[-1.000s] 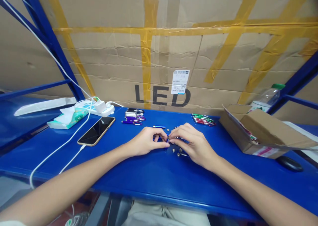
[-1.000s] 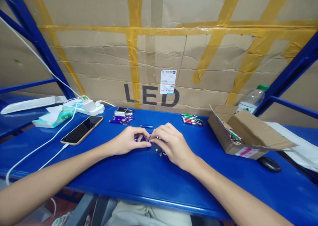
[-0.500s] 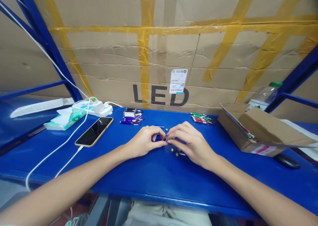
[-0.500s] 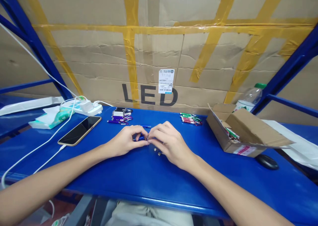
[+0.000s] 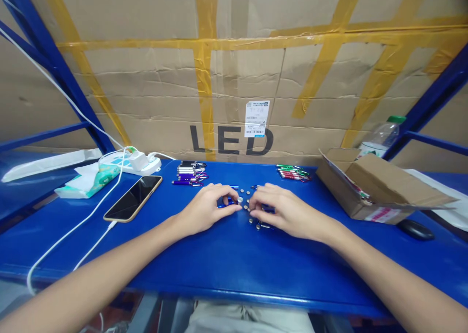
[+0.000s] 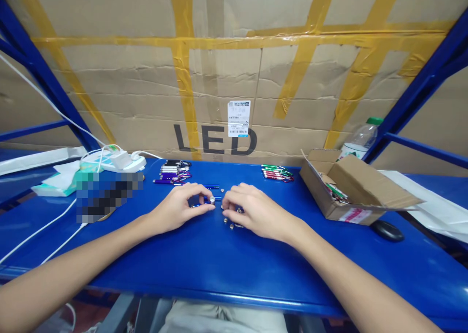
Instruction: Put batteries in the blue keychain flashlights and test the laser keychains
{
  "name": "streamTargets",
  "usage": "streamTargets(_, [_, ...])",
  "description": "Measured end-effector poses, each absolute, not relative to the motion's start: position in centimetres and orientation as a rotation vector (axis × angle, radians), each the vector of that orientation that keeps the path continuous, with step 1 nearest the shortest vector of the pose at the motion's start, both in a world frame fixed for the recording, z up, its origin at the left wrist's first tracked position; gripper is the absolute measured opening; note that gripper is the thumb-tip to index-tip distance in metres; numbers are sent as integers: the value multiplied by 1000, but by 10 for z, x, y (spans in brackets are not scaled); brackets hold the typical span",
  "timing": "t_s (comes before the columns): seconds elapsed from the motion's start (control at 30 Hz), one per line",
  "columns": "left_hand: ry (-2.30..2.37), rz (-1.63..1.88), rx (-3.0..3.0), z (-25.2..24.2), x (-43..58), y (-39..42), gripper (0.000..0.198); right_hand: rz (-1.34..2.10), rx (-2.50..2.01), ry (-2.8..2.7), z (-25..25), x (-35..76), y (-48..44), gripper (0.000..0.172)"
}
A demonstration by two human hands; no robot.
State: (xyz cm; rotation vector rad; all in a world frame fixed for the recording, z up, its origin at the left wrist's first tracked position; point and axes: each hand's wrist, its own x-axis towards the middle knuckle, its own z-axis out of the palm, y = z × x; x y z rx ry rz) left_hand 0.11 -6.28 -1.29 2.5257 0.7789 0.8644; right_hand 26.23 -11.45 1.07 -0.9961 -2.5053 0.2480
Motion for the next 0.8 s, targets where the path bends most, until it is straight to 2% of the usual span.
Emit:
streamTargets(0.13, [841,857,2426,-12,2,-62,17,308,-972,-2631,5,263,-117,6])
streamTargets(0.27, [835,839,2454,-12,3,-63,16,264,-991,-2638,-1,258,-119,13])
streamTargets(0.43, [820,814,2483,-12,3,-63,15,355,-987,-2634,-4,255,-122,7])
streamTargets(0.53, [817,808,2476,-11,3,-63,15,348,-968,-2620,-1,256,-123,9])
streamTargets(0.8, [776,741,2360,-11,4,-65,19,579,-1048,-2109,8,248,-121,10])
